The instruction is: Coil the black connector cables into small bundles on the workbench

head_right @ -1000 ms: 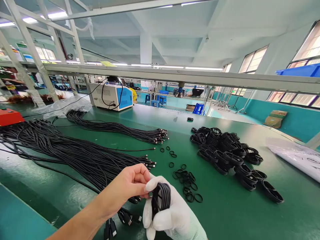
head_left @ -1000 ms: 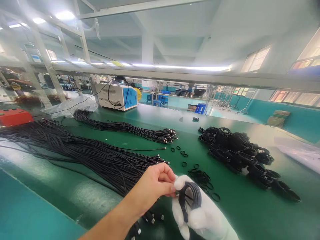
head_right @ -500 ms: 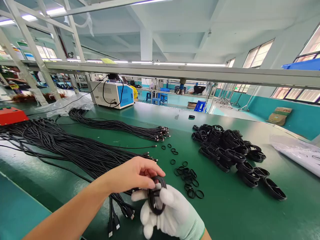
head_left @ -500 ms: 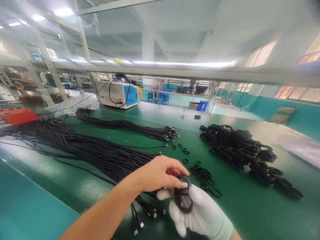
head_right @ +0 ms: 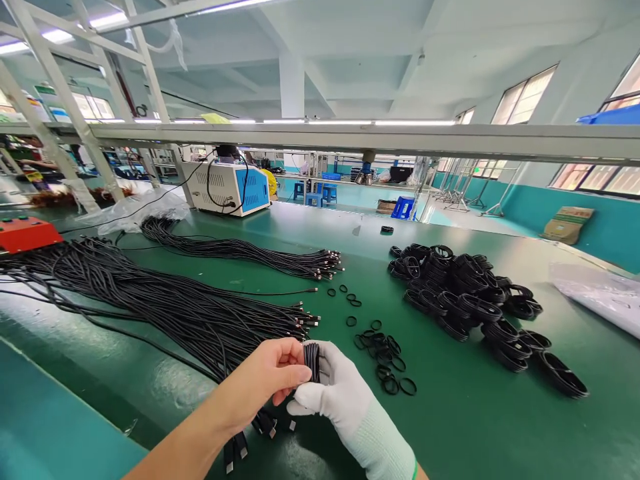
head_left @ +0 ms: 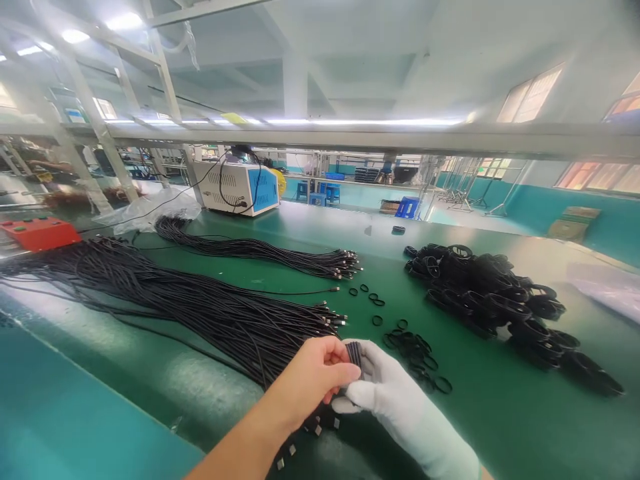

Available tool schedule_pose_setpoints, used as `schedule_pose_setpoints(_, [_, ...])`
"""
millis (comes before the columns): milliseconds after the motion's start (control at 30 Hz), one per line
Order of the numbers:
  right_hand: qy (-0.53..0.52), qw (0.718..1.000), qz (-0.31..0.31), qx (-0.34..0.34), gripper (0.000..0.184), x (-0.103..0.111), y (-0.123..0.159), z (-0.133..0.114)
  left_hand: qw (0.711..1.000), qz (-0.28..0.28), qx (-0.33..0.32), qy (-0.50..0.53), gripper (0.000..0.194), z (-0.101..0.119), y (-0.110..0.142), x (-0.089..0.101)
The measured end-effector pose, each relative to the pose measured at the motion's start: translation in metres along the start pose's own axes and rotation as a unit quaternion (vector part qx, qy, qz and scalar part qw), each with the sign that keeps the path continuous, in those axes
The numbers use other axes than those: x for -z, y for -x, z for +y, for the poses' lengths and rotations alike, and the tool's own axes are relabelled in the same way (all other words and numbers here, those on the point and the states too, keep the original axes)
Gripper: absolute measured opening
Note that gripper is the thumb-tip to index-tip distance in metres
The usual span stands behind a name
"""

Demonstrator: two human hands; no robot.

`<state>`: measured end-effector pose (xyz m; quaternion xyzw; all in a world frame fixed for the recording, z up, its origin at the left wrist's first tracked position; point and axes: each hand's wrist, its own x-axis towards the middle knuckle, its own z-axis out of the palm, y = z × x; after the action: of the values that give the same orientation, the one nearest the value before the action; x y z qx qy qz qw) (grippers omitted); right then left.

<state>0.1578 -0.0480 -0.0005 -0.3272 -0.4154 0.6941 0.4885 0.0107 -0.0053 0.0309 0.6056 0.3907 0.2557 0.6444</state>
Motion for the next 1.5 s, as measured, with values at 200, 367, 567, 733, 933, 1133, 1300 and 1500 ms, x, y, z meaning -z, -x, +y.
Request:
schedule_pose_setpoints(200, [-0.063, 0.998, -0.026, 0.006, 0.043, -0.001, -0.002, 0.012, 0.998, -0.059, -0.006, 0.036, 0.012, -0.007, -0.001, 0.005])
schedule_pose_setpoints(367, [-0.058, 0.998, 0.002, -0.007, 0.047, -0.004, -0.002, 0.012, 0.991, 0.026, -0.043, -0.128, 0.015, -0.002, 0.004, 0.009])
schedule_pose_setpoints(567, [-0.025, 0.999, 0.005, -0.019, 0.054, -0.009, 0.000, 0.010, 0.881, 0.150, -0.246, -0.375, 0.040, -0.009, 0.007, 0.003])
schedule_pose_setpoints(733, [-0.054, 0.998, -0.024, -0.015, 0.058, -0.009, 0.000, 0.012, 0.899, 0.167, -0.268, -0.303, 0.033, -0.024, -0.006, 0.002])
schedule_pose_setpoints(933, [-0.138, 0.989, -0.055, -0.007, 0.037, -0.005, 0.000, 0.013, 0.937, 0.138, -0.192, -0.259, 0.027, -0.005, -0.016, 0.012])
schedule_pose_setpoints(1133, [-0.290, 0.946, -0.120, -0.081, 0.041, -0.004, -0.002, 0.009, 0.980, -0.097, -0.119, -0.130, 0.041, 0.016, -0.010, 0.043])
schedule_pose_setpoints(1300, [-0.199, 0.970, -0.096, -0.098, 0.048, -0.009, -0.003, 0.008, 0.979, -0.124, -0.110, -0.119, 0.037, 0.013, -0.013, 0.043])
schedule_pose_setpoints(1500, [0.118, 0.983, 0.131, -0.043, 0.048, -0.004, -0.005, 0.004, 0.970, 0.022, -0.122, -0.208, 0.034, 0.024, -0.006, 0.035])
